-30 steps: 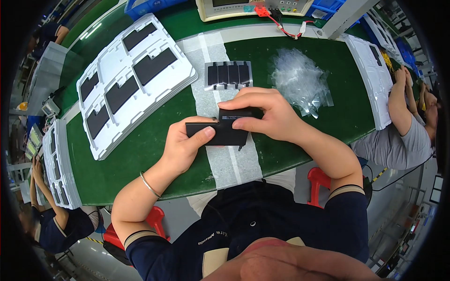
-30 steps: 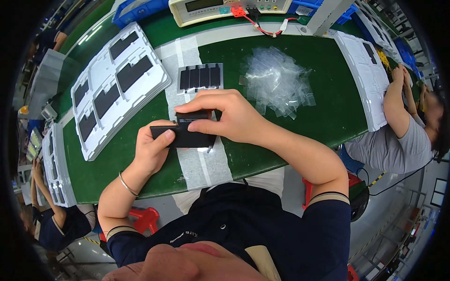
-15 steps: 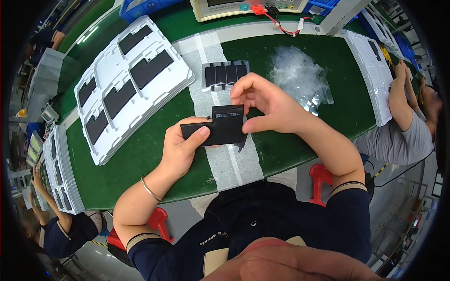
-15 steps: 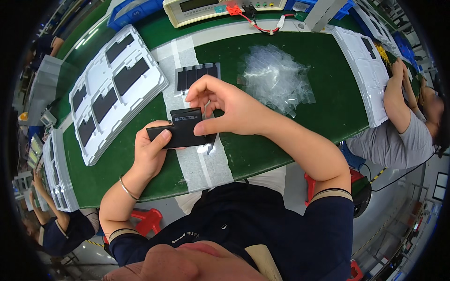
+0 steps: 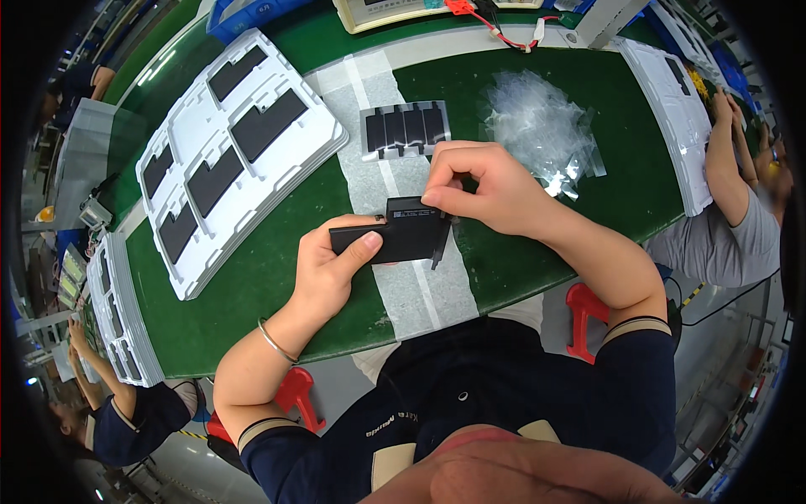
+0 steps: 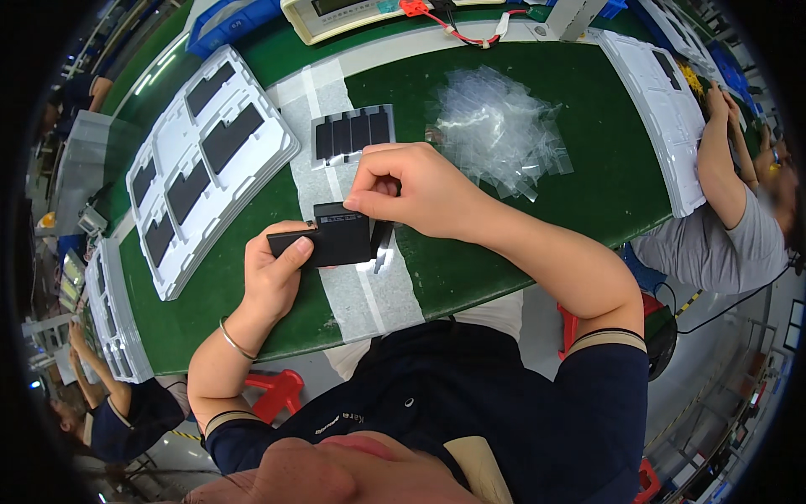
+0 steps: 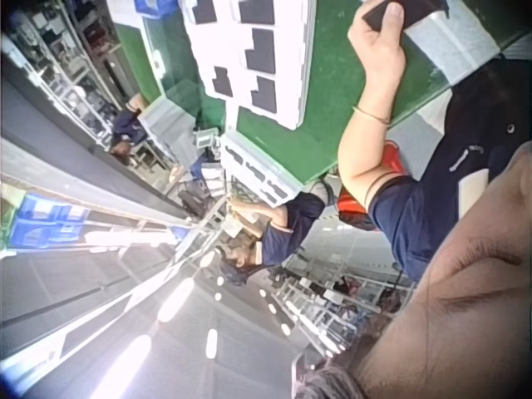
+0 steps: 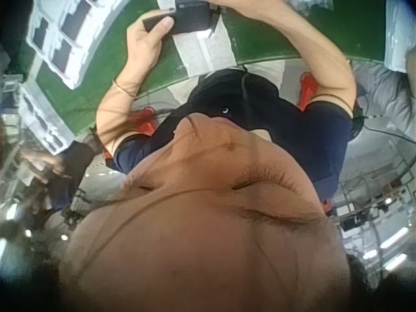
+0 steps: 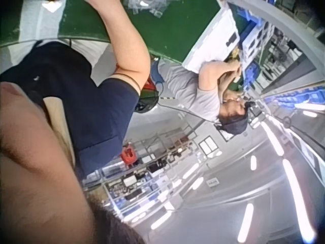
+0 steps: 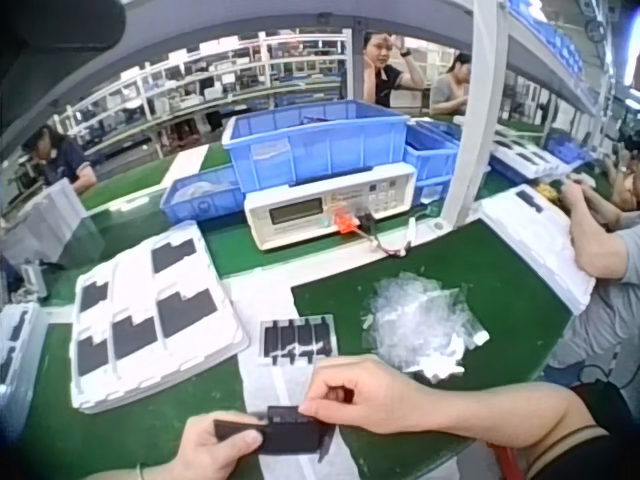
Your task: Applying stickers or small components to black plastic electronic housings at a factory workbench.
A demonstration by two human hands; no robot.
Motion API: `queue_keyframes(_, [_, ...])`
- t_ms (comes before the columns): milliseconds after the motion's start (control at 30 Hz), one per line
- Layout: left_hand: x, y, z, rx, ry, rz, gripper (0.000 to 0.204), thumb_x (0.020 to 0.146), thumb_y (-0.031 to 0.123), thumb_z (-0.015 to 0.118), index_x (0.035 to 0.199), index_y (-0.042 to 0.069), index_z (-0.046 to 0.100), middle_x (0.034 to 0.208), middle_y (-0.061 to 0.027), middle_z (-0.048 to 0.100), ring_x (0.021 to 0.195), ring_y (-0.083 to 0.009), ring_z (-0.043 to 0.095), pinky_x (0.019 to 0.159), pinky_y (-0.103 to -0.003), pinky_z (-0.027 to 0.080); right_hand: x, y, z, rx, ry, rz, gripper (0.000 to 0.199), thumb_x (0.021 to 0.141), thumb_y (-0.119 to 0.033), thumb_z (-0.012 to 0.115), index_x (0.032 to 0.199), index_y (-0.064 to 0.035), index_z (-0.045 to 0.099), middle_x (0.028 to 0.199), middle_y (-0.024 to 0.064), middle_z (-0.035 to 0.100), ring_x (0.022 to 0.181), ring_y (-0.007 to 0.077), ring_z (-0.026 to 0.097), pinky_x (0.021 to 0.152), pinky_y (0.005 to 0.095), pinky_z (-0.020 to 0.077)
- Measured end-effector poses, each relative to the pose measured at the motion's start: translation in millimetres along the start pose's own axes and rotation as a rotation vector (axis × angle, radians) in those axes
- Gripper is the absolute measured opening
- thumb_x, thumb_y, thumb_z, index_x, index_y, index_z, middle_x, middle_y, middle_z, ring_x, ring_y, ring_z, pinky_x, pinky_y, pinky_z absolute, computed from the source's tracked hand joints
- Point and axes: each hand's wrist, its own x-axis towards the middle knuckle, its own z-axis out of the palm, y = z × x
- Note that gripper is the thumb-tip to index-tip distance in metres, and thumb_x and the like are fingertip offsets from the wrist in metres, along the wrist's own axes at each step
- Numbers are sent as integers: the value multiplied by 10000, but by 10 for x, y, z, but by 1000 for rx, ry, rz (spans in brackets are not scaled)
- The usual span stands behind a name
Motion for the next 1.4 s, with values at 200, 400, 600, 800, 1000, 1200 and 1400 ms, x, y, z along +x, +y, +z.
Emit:
queue_keyframes(200, [7,-6,14,-77,-8,-60,182,842,63,597,980,-56,596,899,-112,632,813,-144,601,738,-277,501,-11,-18,18,-206,114,-139,93,778,-81,638,732,-6,609,684,16,533,593,89,473,538,231,387])
queue_keyframes(400, [0,34,53,-140,-20,-124,227,856,78,587,1016,-82,583,934,-138,623,831,-182,611,732,-306,530,8,7,4,142,77,175,196,863,-144,562,759,11,621,707,6,555,665,72,478,616,223,399])
queue_keyframes(600, [-11,59,85,-5,-95,-108,234,850,84,595,1014,-83,590,908,-133,640,792,-159,616,729,-283,513,49,21,15,312,-66,284,222,872,-179,556,794,9,644,737,13,589,688,64,492,644,221,403])
queue_keyframes(800, [-25,5,49,64,-71,-120,219,843,89,606,1003,-61,604,891,-104,644,788,-127,600,731,-261,492,46,83,81,151,-63,161,132,805,-138,639,788,-7,644,715,12,572,652,73,492,601,229,393])
queue_keyframes(1000, [-1,13,57,31,-37,-121,209,840,90,611,990,-56,605,908,-95,637,806,-124,592,731,-264,487,48,55,163,-291,117,-181,101,773,-129,654,786,-30,640,674,24,541,596,100,471,535,247,370])
queue_keyframes(1200, [14,60,63,-126,-82,-180,202,851,60,580,1000,-77,582,922,-135,625,814,-169,604,748,-306,509,91,61,110,219,23,235,365,902,-306,520,711,-3,589,644,-43,501,600,30,423,527,219,347])
queue_keyframes(1400, [20,26,35,-178,-87,-186,188,850,44,572,995,-76,581,916,-138,621,801,-177,610,730,-311,516,74,73,73,187,-80,135,231,860,-205,598,708,-34,571,642,-59,485,602,16,404,525,201,323])
